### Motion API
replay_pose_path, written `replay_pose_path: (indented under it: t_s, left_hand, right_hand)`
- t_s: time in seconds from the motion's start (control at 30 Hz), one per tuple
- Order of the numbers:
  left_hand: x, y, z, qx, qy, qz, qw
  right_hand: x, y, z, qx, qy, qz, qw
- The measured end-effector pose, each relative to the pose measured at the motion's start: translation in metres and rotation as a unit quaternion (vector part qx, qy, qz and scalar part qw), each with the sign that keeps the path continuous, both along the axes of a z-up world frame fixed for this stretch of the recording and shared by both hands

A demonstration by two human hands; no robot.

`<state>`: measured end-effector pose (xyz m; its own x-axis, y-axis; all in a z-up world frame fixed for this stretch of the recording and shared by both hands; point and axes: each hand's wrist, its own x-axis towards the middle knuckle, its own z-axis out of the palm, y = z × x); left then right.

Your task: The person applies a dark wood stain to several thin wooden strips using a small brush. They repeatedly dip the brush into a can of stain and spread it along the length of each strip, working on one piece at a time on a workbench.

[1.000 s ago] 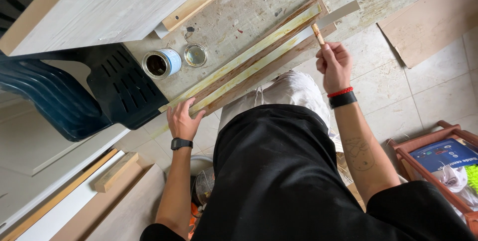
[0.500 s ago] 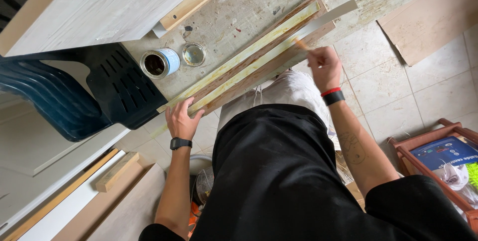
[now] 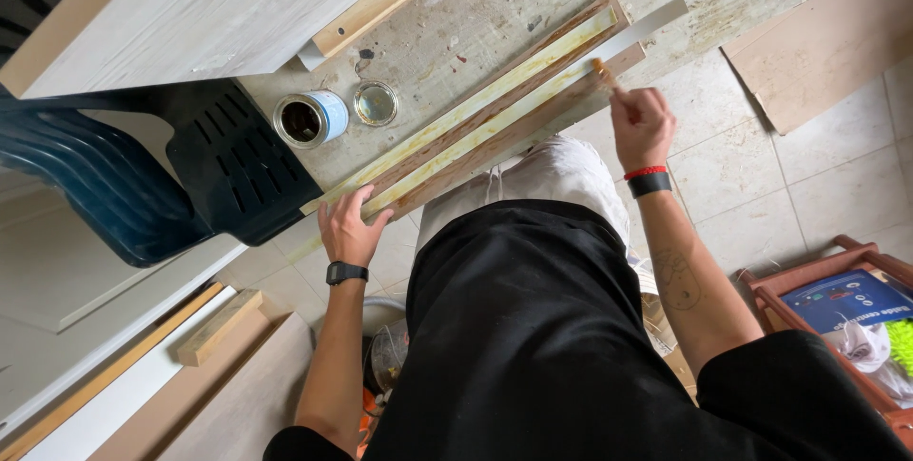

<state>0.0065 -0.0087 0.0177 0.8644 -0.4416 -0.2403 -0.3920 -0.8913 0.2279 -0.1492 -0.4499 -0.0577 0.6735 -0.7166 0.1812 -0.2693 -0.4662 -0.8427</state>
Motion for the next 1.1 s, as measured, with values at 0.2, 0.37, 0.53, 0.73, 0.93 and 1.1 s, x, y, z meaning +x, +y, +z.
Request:
replay_pose_path:
  t_s: [0.2, 0.37, 0.53, 0.73, 0.93, 1.1]
  left_hand:
    - [-0.001, -0.001, 0.001, 0.001, 0.022, 0.014, 1.000]
    - [-0.001, -0.006, 0.008, -0.040, 0.001, 0.001, 0.999]
    - [-0.003, -0.006, 0.008, -0.039, 0.001, 0.006, 0.999]
    - [-0.005, -0.003, 0.002, -0.038, 0.005, 0.017, 0.999]
    - [-0.004, -0.003, 0.002, -0.028, 0.010, 0.016, 0.999]
    - [-0.005, -0.003, 0.002, -0.036, 0.006, 0.019, 0.999]
  right_hand:
    - [0.042, -0.013, 0.054, 0.037, 0.029, -0.013, 0.999]
    - [0.074, -0.057, 0.029, 0.054, 0.104, -0.020, 0.993]
    - [0.093, -0.077, 0.048, 0.006, 0.144, 0.011, 0.990]
    - [0.099, -0.076, 0.053, 0.013, 0.153, 0.074, 0.985]
    - [0.103, -0.075, 0.042, -0.018, 0.140, 0.106, 0.984]
    - [0.104, -0.062, 0.048, -0.015, 0.144, 0.110, 0.983]
